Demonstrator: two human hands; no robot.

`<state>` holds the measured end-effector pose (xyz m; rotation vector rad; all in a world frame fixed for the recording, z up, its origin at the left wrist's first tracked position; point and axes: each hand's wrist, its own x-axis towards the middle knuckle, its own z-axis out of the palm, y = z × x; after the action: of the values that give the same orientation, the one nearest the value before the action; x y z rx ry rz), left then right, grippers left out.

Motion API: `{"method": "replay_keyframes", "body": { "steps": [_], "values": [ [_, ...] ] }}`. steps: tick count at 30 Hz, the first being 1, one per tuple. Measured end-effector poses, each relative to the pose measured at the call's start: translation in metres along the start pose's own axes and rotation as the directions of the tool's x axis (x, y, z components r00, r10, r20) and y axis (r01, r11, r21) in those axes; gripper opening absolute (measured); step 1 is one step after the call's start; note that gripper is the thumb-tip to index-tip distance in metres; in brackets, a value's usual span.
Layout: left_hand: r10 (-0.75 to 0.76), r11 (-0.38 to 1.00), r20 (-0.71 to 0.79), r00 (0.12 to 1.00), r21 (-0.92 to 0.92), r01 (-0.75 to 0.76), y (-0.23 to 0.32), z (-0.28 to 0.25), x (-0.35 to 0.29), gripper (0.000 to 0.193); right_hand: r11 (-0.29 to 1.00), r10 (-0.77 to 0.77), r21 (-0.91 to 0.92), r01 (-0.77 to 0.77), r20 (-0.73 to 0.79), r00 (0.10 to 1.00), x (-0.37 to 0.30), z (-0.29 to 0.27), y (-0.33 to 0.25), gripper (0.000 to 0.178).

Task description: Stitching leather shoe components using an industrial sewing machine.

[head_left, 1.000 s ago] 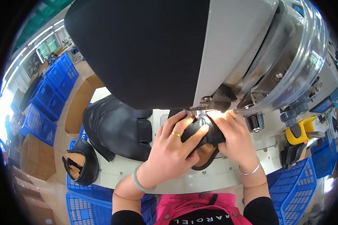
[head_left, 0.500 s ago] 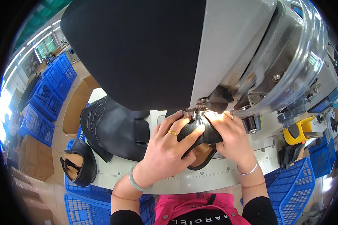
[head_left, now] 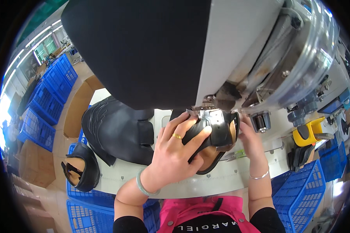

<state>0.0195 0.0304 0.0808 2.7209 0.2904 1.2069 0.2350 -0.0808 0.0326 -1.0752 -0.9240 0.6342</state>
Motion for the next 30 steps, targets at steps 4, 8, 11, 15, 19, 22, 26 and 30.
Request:
{"method": "replay_keyframes", "body": {
  "steps": [4, 8, 11, 15, 19, 22, 26, 30],
  "values": [
    [-0.076, 0.954, 0.031, 0.997, -0.290, 0.082, 0.006, -0.001, -0.029, 0.047, 0.923, 0.279, 0.231, -0.309, 0.153, 0.948, -0.026, 0.006, 0.015, 0.079],
    [-0.528, 0.262, 0.319, 0.787, -0.820, 0.508, 0.016, 0.019, -0.062, 0.103, 0.958, 0.237, 0.106, -0.268, 0.235, 0.942, -0.058, 0.011, -0.006, 0.050],
    [-0.474, 0.046, 0.395, 0.787, -0.881, 0.471, 0.019, 0.025, -0.079, 0.095, 0.956, 0.278, 0.019, -0.293, 0.266, 0.923, -0.068, 0.017, -0.021, 0.040],
    [-0.421, -0.119, 0.540, 0.728, -0.829, 0.547, 0.021, 0.017, -0.085, 0.045, 0.956, 0.293, -0.067, -0.285, 0.264, 0.919, -0.073, 0.025, -0.029, 0.038],
    [-0.444, -0.099, 0.506, 0.740, -0.848, 0.520, 0.026, 0.008, -0.088, 0.042, 0.946, 0.325, -0.090, -0.312, 0.294, 0.899, -0.072, 0.030, -0.028, 0.038],
    [-0.486, -0.078, 0.469, 0.738, -0.864, 0.498, 0.029, 0.000, -0.095, 0.040, 0.908, 0.420, -0.167, -0.385, 0.347, 0.839, -0.070, 0.036, -0.024, 0.040],
    [-0.552, -0.033, 0.406, 0.729, -0.884, 0.467, 0.030, -0.017, -0.108, 0.039, 0.889, 0.456, -0.160, -0.430, 0.393, 0.798, -0.071, 0.056, -0.018, 0.042],
    [-0.647, -0.067, 0.392, 0.653, -0.883, 0.464, 0.031, -0.032, -0.119, 0.038, 0.882, 0.469, -0.190, -0.431, 0.448, 0.761, -0.062, 0.072, -0.010, 0.044]
  ]
}}
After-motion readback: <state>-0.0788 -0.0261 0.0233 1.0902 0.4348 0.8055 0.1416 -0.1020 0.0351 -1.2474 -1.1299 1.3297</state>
